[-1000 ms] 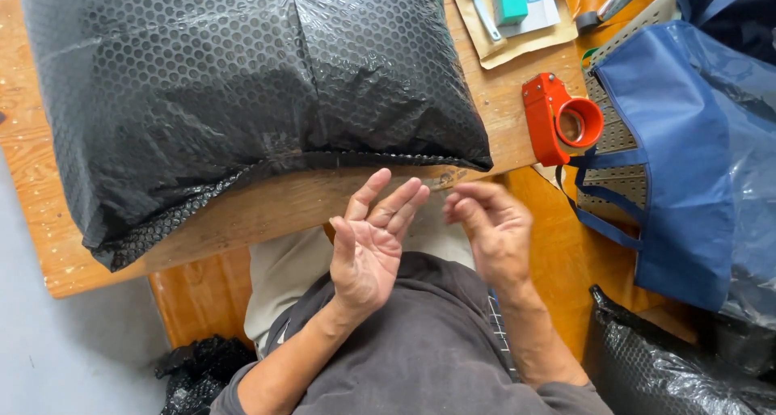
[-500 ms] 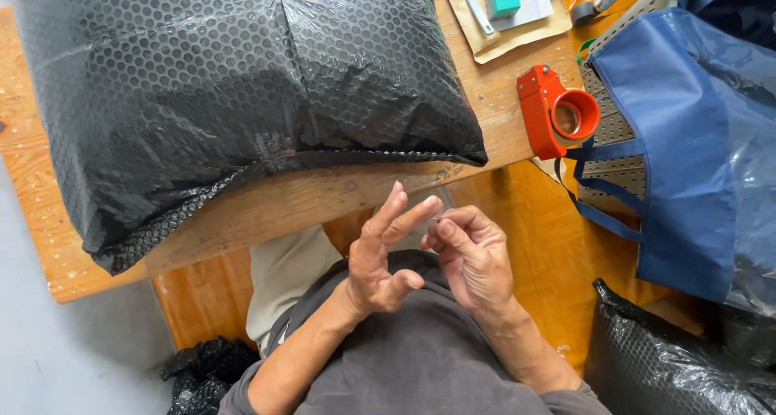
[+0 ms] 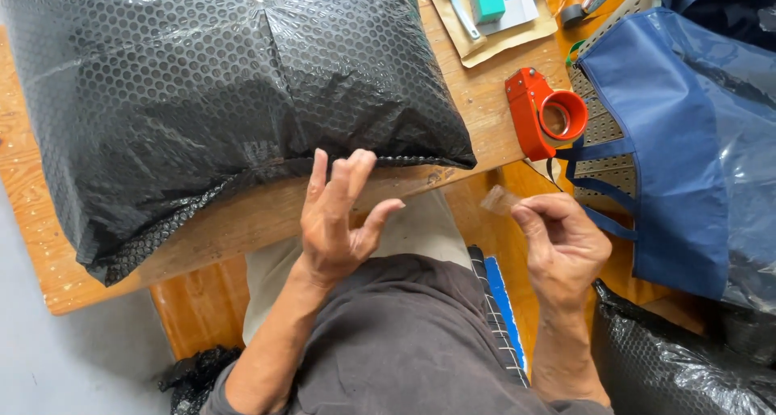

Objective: Packing an item into a black bubble mailer and sealing it with a tape dispenser

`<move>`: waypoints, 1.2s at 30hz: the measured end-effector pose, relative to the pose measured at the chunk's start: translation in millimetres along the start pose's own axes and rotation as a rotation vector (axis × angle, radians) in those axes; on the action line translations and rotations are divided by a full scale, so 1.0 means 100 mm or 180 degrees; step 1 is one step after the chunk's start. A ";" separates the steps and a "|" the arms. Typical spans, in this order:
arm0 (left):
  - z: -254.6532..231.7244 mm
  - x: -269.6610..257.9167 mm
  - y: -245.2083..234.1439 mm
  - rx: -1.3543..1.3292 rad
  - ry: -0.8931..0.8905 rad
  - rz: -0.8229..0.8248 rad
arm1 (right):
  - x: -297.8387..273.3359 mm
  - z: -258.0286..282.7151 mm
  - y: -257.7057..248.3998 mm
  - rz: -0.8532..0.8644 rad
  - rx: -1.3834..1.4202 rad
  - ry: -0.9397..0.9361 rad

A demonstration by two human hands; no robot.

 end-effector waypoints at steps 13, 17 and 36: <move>0.17 0.22 0.87 0.0894 0.0670 0.1141 | 0.36 0.29 0.61 0.1453 -0.1561 -0.1718; 0.31 0.26 0.97 0.0658 0.0234 0.1547 | 0.39 0.16 0.70 0.1644 -0.1764 -0.1805; 0.33 0.35 0.86 -0.0405 -0.0467 0.2270 | 0.48 -0.18 1.00 0.1207 -0.2439 -0.2706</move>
Point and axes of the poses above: each hand's wrist, its own x-axis towards the middle knuckle, its own y-axis out of the palm, z = x × y, the point moved 6 cm from there along x, towards the middle knuckle, and after that the axes turned 5 degrees about -y, right-handed, at the moved point
